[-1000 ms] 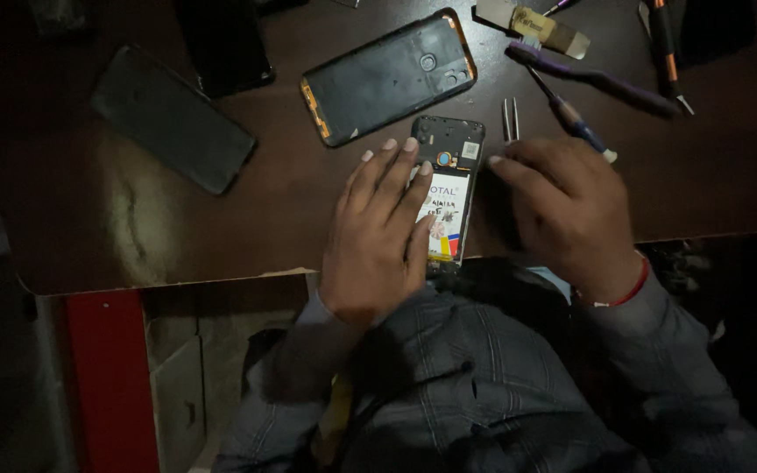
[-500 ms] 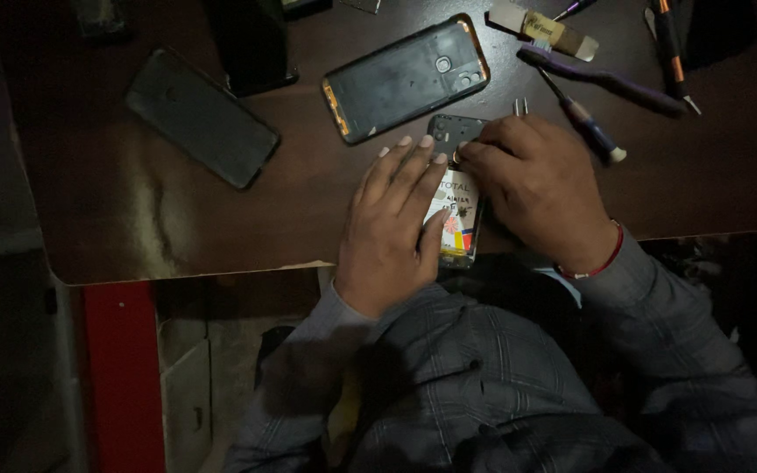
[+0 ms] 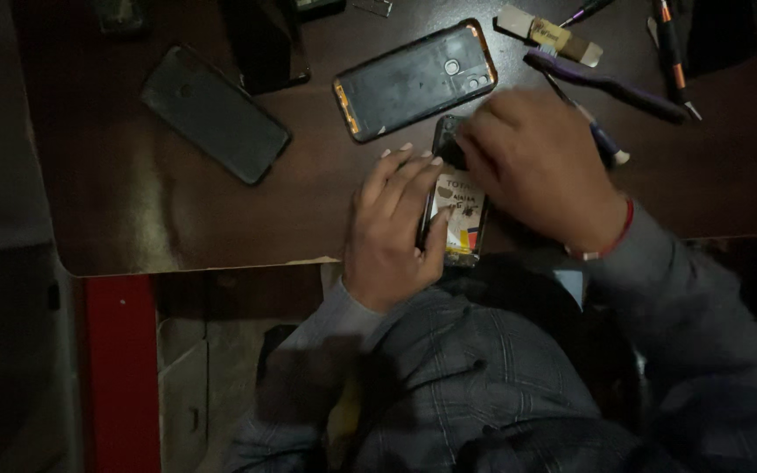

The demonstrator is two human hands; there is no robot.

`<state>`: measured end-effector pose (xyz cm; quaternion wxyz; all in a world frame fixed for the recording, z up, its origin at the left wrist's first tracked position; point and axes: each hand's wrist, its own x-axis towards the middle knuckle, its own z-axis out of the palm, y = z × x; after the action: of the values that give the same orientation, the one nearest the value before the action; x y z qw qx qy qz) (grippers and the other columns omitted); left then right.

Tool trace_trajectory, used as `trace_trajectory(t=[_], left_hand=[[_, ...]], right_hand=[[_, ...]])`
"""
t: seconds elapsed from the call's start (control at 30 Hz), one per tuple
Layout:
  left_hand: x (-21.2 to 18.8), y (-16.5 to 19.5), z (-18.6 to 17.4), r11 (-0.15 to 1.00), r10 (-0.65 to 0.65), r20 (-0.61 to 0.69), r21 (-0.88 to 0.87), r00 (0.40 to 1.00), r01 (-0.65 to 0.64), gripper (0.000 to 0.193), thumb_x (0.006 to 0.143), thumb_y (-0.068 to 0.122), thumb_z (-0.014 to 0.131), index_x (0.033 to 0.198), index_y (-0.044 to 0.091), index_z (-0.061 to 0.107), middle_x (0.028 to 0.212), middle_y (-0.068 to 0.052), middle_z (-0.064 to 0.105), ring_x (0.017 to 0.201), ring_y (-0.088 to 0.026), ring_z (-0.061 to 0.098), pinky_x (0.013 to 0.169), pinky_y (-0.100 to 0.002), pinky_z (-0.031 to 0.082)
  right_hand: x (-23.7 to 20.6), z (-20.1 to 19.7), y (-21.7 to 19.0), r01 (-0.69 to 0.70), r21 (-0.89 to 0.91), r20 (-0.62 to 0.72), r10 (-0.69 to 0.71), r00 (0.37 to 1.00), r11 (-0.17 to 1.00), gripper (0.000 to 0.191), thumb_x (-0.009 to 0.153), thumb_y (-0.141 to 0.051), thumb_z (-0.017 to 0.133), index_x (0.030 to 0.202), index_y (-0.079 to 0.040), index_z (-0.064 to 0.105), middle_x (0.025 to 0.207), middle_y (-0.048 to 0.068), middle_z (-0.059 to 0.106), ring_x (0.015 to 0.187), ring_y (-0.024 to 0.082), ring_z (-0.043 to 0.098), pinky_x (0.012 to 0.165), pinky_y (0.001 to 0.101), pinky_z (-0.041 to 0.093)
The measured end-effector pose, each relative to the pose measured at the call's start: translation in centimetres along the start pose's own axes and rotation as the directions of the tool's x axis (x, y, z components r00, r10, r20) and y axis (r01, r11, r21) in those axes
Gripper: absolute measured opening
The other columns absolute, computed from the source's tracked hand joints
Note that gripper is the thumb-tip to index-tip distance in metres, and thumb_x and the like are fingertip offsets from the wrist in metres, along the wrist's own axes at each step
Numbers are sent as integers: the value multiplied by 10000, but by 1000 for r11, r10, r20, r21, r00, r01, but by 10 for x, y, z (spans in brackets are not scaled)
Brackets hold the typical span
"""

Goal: The person repairs a disassembled smartphone on a wooden workbench. They apply adhesive from a small bottle along the phone's frame, use tweezers to adjust components, work on the phone with a screwdriver, and press the frame and back cover together by hand.

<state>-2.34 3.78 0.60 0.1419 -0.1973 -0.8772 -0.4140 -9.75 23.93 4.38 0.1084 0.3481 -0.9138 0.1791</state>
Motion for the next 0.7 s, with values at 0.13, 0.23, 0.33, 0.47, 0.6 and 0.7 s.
trace_trajectory(t=[0.13,0.23,0.33,0.47,0.6,0.7], left_hand=[[-3,0,3,999,21,-83,48,996,-17,382,933,94,726,1290,-10,643,1299,-167,667,1366,-375,562,1184,-509,437],[-3,0,4,997,45,-63,69,997,-40,373,900,91,727,1246,-29,659,1245,-176,676,1320,-384,573,1144,-524,431],[-4,0,2,999,23,-85,44,996,-20,310,913,97,736,1200,-10,688,1233,-149,694,1296,-363,591,1147,-515,451],[-4,1,2,996,54,-74,72,996,-49,317,916,196,793,1161,16,705,1144,-132,689,1184,-318,600,1084,-487,440],[-5,4,4,989,38,-43,146,998,-31,518,883,416,847,1169,7,708,1038,-115,648,1018,-285,571,967,-482,387],[-4,5,3,981,-9,-6,192,1000,10,704,838,588,837,1193,-4,696,958,-110,606,920,-282,536,883,-478,346]], right_hand=[[37,12,11,11,162,16,-14,1000,987,135,963,-127,778,1027,-20,725,909,132,616,849,321,621,710,452,486],[60,24,17,7,242,3,-8,1000,970,76,1029,-123,765,1066,-57,768,904,108,662,822,284,648,724,428,516],[55,17,29,-48,368,-16,58,998,929,131,1069,-50,725,1189,2,726,1085,139,695,885,250,694,765,379,541],[17,-21,49,21,399,-110,25,994,917,184,1072,79,620,1244,35,668,1128,142,682,1000,218,706,884,308,576],[-20,-50,41,-242,220,-3,249,969,945,168,959,42,741,1127,30,734,964,177,674,836,255,681,718,361,518],[-39,-50,21,-305,176,6,309,951,936,134,911,3,784,1032,26,734,914,167,688,815,267,681,696,365,520]])
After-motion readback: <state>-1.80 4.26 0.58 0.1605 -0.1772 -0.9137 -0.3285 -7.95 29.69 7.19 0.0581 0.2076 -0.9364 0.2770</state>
